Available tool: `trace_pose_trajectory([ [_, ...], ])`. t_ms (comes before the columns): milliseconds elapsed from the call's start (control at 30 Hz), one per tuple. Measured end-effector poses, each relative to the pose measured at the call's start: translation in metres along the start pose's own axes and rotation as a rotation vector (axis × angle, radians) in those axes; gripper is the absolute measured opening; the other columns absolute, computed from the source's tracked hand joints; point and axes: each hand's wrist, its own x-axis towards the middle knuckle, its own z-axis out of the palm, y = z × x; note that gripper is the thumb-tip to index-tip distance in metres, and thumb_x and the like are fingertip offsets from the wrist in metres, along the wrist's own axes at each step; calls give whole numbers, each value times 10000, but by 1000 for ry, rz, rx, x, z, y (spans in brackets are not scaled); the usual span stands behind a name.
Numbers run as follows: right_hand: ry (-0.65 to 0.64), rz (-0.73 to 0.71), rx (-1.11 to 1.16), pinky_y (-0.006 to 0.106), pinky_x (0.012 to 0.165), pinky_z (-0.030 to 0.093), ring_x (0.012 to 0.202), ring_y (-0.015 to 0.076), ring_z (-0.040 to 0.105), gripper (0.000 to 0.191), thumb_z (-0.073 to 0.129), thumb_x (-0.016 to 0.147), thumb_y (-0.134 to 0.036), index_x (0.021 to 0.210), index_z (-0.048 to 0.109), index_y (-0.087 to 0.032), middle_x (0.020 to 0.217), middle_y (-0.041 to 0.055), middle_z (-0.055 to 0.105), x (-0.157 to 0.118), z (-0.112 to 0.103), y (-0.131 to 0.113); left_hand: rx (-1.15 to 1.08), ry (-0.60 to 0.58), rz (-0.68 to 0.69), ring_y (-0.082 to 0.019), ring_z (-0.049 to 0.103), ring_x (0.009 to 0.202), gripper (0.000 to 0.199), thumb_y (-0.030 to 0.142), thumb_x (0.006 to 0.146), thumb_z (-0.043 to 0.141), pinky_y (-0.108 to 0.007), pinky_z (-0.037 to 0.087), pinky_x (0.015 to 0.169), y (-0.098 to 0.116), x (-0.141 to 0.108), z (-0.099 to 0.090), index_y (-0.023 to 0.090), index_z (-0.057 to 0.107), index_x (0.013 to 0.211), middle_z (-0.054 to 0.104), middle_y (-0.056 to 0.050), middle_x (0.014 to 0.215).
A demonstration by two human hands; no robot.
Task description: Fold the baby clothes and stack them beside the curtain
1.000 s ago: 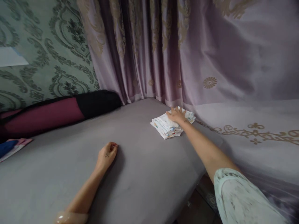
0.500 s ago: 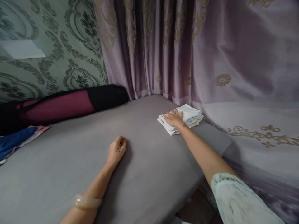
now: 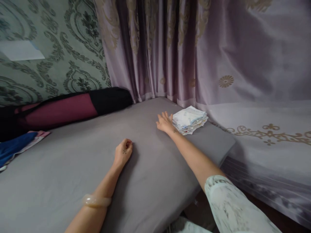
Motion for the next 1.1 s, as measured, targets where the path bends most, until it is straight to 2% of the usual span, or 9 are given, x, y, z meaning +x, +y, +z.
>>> trace_pose_trajectory([
  [133, -102, -145, 126, 540, 1140, 152, 1441, 299, 215, 518, 466, 928, -325, 1425, 426, -184, 1550, 148, 317, -7, 11, -64, -68, 47, -31, -174, 618, 715, 162, 253, 808, 480, -260, 444, 685, -4, 1, 4, 195, 623, 856, 679, -31, 765],
  [300, -153, -280, 215, 494, 1091, 279, 1393, 302, 306, 478, 446, 942, -298, 1403, 450, -171, 1523, 160, 358, -17, 25, -121, -42, 322, -8, -214, 608, 819, 187, 206, 820, 444, -334, 467, 798, -18, 9, 9, 168, 611, 895, 663, -90, 870],
  [400, -176, -336, 218, 461, 1073, 304, 1373, 293, 334, 464, 429, 948, -287, 1396, 457, -169, 1516, 158, 368, -23, 31, -144, -18, 457, -49, -234, 601, 896, 200, 129, 799, 427, -364, 463, 852, -27, 16, 4, 159, 599, 897, 651, -114, 901],
  [533, -225, -367, 194, 463, 1067, 300, 1370, 281, 337, 474, 399, 961, -302, 1418, 430, -178, 1515, 152, 371, -25, 41, -173, -113, 551, -246, -221, 607, 960, 227, 69, 796, 414, -352, 462, 895, -35, 24, -7, 159, 590, 907, 655, -123, 956],
  [667, -223, -329, 118, 558, 1083, 235, 1395, 318, 288, 497, 308, 993, -375, 1426, 437, -168, 1527, 156, 353, -25, 58, -198, -257, 578, -416, -202, 619, 988, 224, 76, 806, 446, -330, 475, 901, -43, 33, -13, 162, 596, 950, 662, -117, 999],
  [800, -94, -340, 67, 579, 1075, 237, 1391, 326, 295, 516, 252, 998, -378, 1437, 435, -177, 1522, 140, 369, -26, 74, -205, -338, 517, -532, -210, 641, 980, 209, 100, 793, 504, -338, 496, 886, -59, 42, -24, 170, 606, 961, 680, -104, 982],
  [867, -64, -340, 63, 582, 1073, 247, 1383, 328, 312, 528, 232, 996, -386, 1432, 446, -179, 1512, 133, 386, -27, 78, -205, -344, 496, -554, -213, 660, 934, 201, 123, 780, 539, -335, 515, 843, -72, 44, -40, 177, 613, 959, 689, -94, 944],
  [933, -40, -340, 59, 587, 1069, 255, 1372, 331, 330, 537, 219, 992, -387, 1423, 459, -175, 1500, 132, 404, -27, 80, -204, -289, 524, -562, -205, 671, 895, 194, 132, 775, 555, -315, 522, 810, -89, 42, -66, 178, 622, 950, 696, -89, 914],
  [1100, -6, -369, 49, 592, 1050, 277, 1345, 336, 360, 545, 213, 983, -381, 1397, 489, -158, 1472, 151, 431, -27, 80, -206, -124, 670, -626, -187, 658, 957, 199, 107, 789, 518, -276, 492, 850, -146, 22, -159, 156, 630, 946, 699, -111, 1003],
])
